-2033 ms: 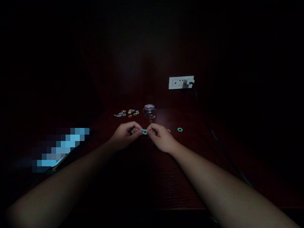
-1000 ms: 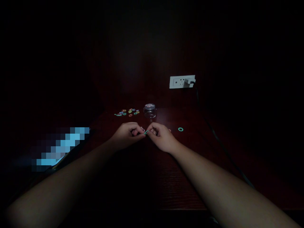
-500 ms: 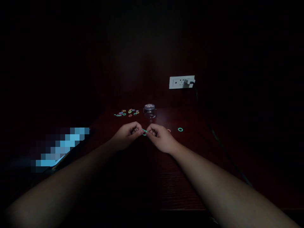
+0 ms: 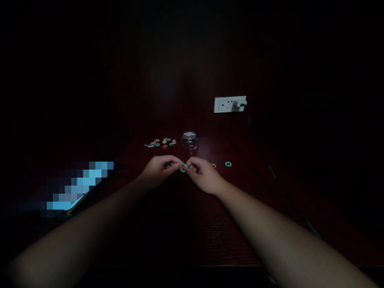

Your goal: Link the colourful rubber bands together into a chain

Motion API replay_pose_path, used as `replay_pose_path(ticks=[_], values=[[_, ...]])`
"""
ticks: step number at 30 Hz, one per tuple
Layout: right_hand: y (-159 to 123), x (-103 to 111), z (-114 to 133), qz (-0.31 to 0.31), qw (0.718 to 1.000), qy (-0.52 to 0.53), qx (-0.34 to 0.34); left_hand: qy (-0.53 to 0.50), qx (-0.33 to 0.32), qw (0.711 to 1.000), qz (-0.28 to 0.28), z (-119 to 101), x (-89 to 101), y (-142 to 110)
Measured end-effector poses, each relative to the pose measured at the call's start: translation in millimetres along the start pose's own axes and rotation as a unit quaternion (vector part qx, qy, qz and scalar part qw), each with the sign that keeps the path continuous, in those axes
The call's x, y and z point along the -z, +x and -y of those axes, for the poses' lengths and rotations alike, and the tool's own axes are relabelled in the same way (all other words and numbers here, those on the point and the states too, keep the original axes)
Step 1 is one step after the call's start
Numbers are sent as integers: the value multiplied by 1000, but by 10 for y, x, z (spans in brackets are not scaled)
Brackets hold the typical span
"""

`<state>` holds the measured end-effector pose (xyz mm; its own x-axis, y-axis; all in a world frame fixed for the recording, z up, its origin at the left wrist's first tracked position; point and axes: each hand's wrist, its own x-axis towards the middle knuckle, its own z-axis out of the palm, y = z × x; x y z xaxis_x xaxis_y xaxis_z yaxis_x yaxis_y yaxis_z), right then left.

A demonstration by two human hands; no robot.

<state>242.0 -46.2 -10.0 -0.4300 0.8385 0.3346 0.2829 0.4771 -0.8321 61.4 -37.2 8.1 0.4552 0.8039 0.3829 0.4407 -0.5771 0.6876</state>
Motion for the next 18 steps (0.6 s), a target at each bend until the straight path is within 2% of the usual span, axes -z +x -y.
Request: replay_pose_path(ticks=[5,13,18], values=[[3,-7,-11,-9,1000,0,6,2,0,1000,-7,23,-16,1],[11,-2,-4,-38,999,-5,23,-53,14,998,-19,-1,-20,-4],[10,5,-2,-35,999,-15,22,-32,32,999,-23,-27,-7,-9]])
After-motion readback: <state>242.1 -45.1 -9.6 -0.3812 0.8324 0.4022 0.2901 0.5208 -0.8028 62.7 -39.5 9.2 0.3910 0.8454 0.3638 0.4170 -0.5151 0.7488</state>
